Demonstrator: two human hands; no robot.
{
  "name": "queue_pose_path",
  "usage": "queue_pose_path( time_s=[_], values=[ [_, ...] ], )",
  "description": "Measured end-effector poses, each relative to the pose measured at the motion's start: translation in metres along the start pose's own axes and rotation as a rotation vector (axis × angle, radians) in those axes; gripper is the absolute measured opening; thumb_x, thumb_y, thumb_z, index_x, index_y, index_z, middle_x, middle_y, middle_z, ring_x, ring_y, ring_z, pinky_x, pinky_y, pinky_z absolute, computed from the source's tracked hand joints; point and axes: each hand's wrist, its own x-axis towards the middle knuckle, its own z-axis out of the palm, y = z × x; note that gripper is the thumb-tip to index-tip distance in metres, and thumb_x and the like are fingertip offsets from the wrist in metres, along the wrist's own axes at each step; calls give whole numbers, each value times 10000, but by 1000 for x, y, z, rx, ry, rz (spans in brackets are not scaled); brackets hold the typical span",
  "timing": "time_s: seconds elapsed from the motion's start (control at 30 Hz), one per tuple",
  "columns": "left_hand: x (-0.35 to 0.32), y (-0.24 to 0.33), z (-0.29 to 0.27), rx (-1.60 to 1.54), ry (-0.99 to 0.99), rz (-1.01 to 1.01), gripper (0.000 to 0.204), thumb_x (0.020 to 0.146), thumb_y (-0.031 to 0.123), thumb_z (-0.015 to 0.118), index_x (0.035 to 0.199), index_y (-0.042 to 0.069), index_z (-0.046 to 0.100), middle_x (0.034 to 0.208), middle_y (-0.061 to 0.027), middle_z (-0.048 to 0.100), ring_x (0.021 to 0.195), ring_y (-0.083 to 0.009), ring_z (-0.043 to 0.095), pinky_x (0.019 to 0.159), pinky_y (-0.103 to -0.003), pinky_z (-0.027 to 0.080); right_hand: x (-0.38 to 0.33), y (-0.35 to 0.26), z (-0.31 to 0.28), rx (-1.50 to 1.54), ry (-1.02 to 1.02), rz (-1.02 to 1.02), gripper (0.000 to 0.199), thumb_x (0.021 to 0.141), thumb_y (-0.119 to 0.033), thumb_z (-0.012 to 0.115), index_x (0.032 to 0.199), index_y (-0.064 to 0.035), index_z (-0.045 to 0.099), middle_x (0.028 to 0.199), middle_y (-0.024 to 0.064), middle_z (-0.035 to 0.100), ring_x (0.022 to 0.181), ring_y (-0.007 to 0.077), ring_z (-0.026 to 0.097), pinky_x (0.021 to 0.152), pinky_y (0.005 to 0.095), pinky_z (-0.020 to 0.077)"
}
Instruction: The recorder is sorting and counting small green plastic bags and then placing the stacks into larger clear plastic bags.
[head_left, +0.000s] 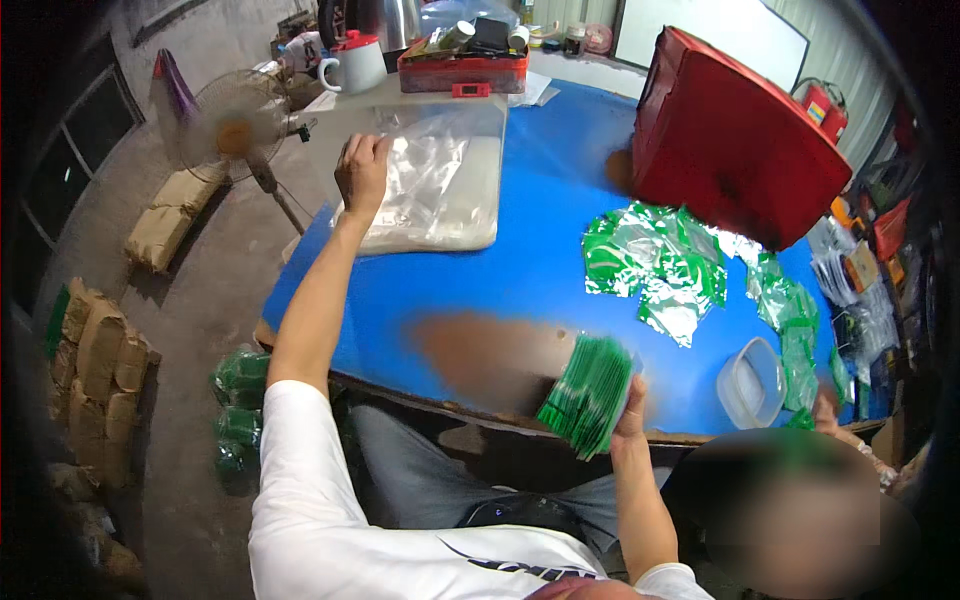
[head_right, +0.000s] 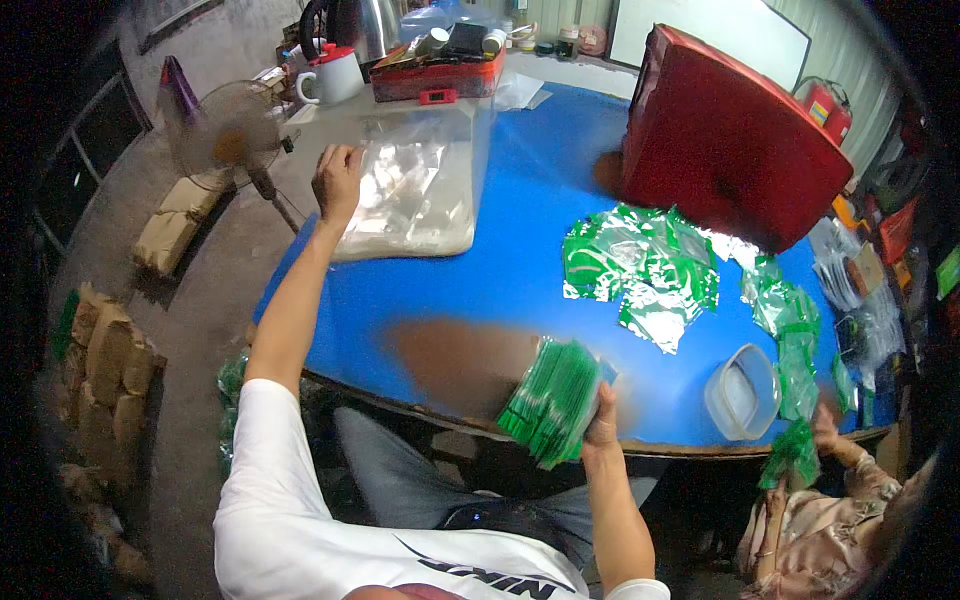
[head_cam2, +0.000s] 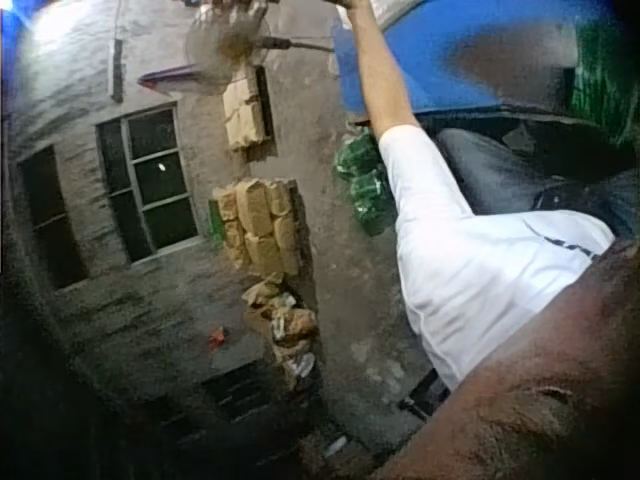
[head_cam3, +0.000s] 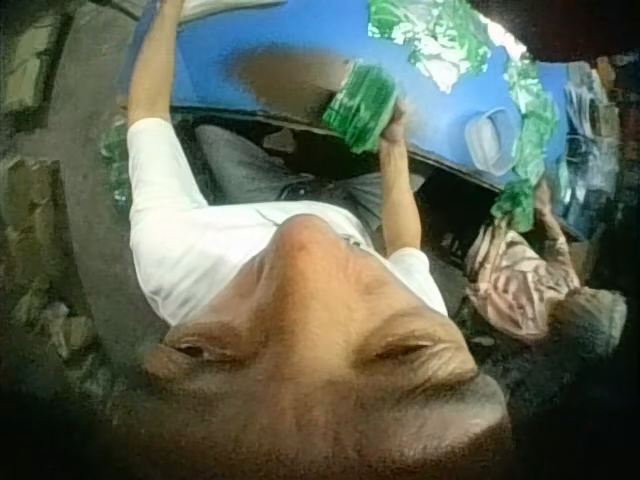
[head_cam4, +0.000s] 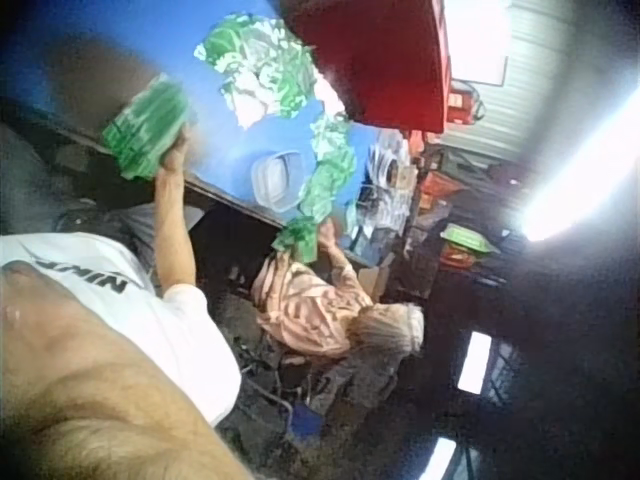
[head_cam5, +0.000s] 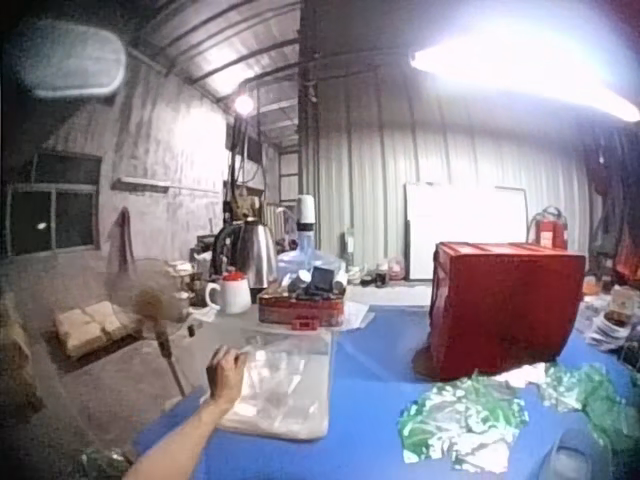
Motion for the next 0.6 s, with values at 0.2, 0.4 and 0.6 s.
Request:
queue_pose_path(
  time_s=[0.2,0.4,0.6],
  values=[
    [15,108,-110,-125,-343,84,176,892,192,714,844,27,679,759,-92,658,647,-228,617,597,-354,461,5,6,-19,-9,-1,26,858,812,-683,636,1416,-92,485,1339,125,582,1181,293,595,990,485,510],
    [-42,155,-145,-273,-641,-288,235,868,206,749,834,-15,678,642,-112,646,533,-170,568,535,-345,440,-13,-5,26,-79,31,38,785,819,-539,712,1358,-10,495,1230,135,613,1103,248,621,933,422,534],
    [-79,170,-148,-381,-483,-503,257,896,203,738,791,-10,638,587,12,531,538,-56,440,492,-256,357,-39,-28,107,-453,-54,-282,541,806,-266,801,1217,22,598,1078,82,675,973,160,632,895,336,506]
  ],
)
